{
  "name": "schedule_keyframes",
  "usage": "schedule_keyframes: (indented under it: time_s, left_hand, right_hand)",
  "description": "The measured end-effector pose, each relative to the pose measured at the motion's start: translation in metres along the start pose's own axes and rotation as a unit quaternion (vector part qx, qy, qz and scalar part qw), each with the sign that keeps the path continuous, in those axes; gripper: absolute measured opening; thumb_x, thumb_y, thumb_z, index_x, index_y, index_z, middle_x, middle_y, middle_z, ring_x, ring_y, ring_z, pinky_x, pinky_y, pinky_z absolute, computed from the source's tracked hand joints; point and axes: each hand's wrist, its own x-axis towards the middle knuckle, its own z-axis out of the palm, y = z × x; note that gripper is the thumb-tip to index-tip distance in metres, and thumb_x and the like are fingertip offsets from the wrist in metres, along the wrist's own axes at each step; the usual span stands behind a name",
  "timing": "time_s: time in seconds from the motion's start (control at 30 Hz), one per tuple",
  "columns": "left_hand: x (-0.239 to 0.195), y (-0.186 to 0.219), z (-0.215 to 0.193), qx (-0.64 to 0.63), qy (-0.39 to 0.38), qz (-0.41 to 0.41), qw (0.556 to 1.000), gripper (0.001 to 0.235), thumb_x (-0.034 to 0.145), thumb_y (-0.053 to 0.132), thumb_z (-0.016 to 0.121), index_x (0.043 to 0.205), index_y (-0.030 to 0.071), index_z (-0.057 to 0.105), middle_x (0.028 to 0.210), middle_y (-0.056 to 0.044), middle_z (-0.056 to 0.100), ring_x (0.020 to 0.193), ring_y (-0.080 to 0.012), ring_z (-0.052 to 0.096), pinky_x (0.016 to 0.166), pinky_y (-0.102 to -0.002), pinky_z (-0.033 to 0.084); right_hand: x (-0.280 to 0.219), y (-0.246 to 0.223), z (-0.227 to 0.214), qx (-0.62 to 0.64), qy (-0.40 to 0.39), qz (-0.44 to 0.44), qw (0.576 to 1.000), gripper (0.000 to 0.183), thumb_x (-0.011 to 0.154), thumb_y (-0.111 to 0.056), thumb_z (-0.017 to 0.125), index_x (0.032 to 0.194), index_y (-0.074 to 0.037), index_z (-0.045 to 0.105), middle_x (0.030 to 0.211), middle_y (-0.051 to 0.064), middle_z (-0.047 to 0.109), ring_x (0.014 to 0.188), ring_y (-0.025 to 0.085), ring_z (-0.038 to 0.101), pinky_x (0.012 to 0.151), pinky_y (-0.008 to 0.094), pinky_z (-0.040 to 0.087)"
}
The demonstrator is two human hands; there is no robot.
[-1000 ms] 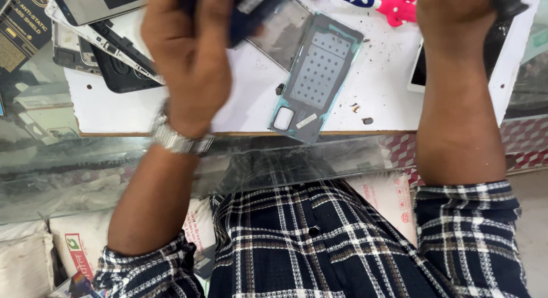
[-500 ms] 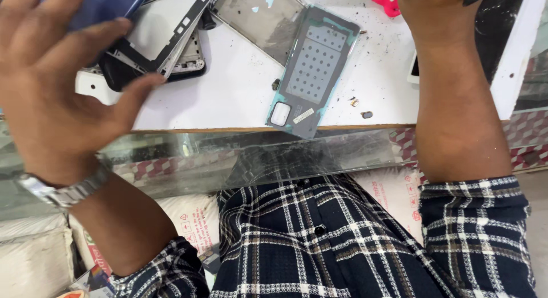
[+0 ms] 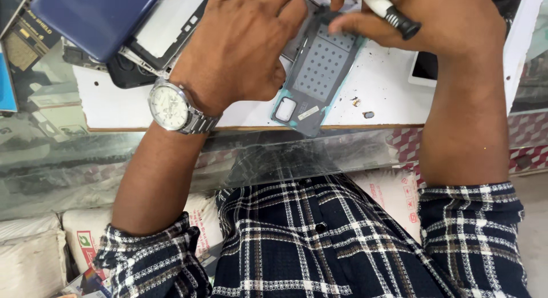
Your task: The person uses a precision screwdriver to remove screws from a disassembled mobile phone frame and internal components. They carefully unscrew multiple fasteners from the phone's metal frame and a separate circuit board, placing the screws on the work surface.
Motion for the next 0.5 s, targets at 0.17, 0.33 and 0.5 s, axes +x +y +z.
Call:
schedule_keyframes:
  time_s: [0.17,0.33,0.5]
  left_hand:
    - [-0.001,-0.008,0.002,-0.007,0.021,0.012,1.000,0.043,0.070,0.020,0.078,0.107,0.009,0.059,0.114,-0.009,0.060,0.106,-0.0310,0.062,0.089,-0.049,0.045]
    - [0.000,-0.012,-0.006,-0.034,0.082,0.071,0.994,0.054,0.072,0.029,0.084,0.116,0.013,0.057,0.117,-0.010,0.056,0.102,-0.0327,0.061,0.084,-0.049,0.043]
    - [-0.002,-0.015,-0.007,-0.057,0.148,0.109,0.981,0.036,0.088,0.009,0.079,0.118,0.014,0.059,0.115,-0.004,0.061,0.101,-0.0233,0.061,0.087,-0.043,0.045]
  right_hand:
    - [0.001,0.001,-0.004,0.025,-0.067,0.048,0.996,0.030,0.090,-0.027,0.081,0.100,-0.002,0.067,0.078,0.010,0.067,0.063,0.022,0.063,0.055,0.035,0.050]
    - [-0.012,0.021,-0.002,0.254,-0.053,0.055,0.964,0.023,0.095,-0.023,0.077,0.096,-0.005,0.063,0.075,0.007,0.064,0.062,0.019,0.061,0.056,0.035,0.050]
    - [-0.028,0.024,-0.003,0.165,0.013,0.082,0.983,0.023,0.099,-0.023,0.076,0.097,-0.003,0.064,0.077,0.007,0.065,0.065,0.018,0.062,0.058,0.034,0.051]
